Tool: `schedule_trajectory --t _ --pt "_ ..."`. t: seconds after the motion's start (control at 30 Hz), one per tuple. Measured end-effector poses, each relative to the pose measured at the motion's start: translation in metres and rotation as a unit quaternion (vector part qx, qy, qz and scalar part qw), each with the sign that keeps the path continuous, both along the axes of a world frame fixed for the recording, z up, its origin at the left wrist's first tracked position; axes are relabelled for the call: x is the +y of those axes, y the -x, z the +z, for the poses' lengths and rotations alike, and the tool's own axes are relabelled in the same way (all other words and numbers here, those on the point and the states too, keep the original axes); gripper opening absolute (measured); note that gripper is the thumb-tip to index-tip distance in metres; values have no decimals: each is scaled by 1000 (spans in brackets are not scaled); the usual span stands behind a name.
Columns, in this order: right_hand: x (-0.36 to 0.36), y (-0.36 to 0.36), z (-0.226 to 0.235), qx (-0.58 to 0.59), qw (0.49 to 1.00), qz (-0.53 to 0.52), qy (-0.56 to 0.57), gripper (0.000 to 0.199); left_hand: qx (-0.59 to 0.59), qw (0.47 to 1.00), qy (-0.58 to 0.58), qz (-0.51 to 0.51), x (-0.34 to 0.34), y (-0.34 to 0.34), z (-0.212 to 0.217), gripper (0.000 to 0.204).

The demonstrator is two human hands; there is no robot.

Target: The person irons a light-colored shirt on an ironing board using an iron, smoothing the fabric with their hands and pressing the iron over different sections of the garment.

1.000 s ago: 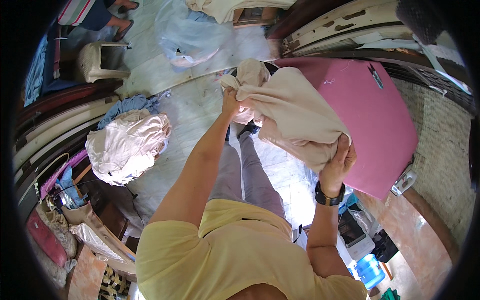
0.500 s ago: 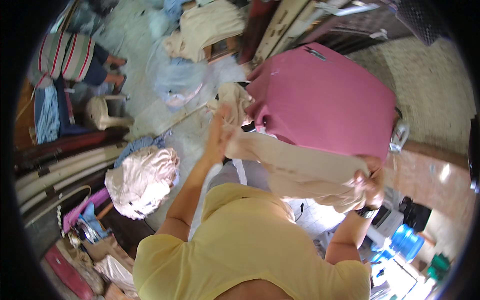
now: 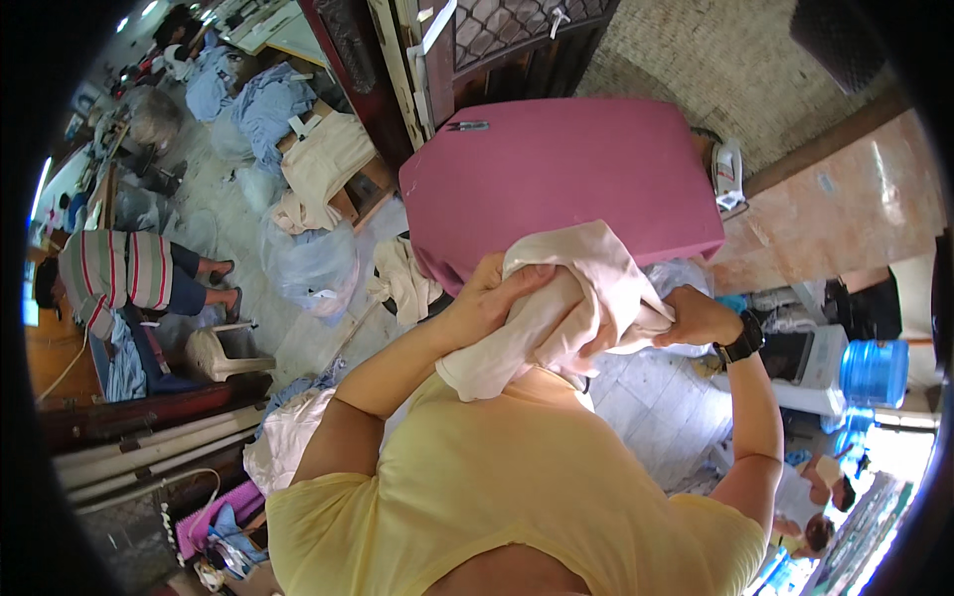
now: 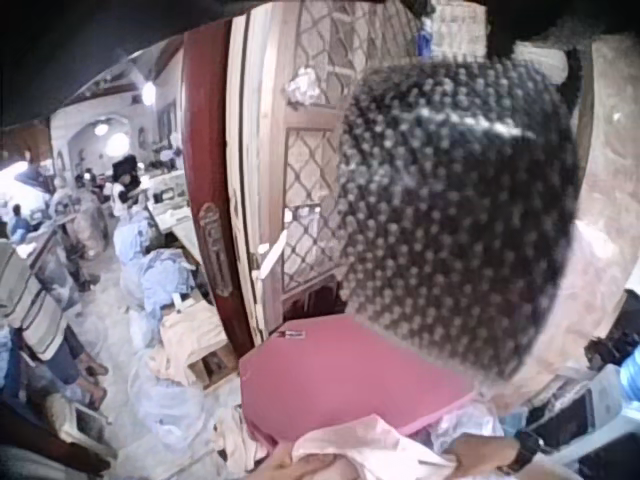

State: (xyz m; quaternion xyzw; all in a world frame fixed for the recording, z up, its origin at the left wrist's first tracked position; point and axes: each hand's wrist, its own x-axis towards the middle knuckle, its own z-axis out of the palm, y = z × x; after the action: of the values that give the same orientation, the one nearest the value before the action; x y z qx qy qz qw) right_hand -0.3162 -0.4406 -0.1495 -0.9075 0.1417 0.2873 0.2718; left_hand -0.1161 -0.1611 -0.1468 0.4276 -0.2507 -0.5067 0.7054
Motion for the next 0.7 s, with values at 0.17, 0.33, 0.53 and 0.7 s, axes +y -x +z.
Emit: schedule_trajectory --t 0.17,0.33,0.53,0.7 --pt "-134 21 55 -117 972 -75 -187 26 -30 996 -6 82 -50 20 29 33" --pt "-241 -52 105 -179 980 -72 -50 14 -31 965 -74 249 -103 5 27 43" --pt "-280 -196 30 -475 870 6 130 21 -54 935 -172 306 -159 -102 -55 61" --pt "-249 -230 -104 -531 845 -21 56 48 -579 564 -376 452 -131 -183 -212 52"
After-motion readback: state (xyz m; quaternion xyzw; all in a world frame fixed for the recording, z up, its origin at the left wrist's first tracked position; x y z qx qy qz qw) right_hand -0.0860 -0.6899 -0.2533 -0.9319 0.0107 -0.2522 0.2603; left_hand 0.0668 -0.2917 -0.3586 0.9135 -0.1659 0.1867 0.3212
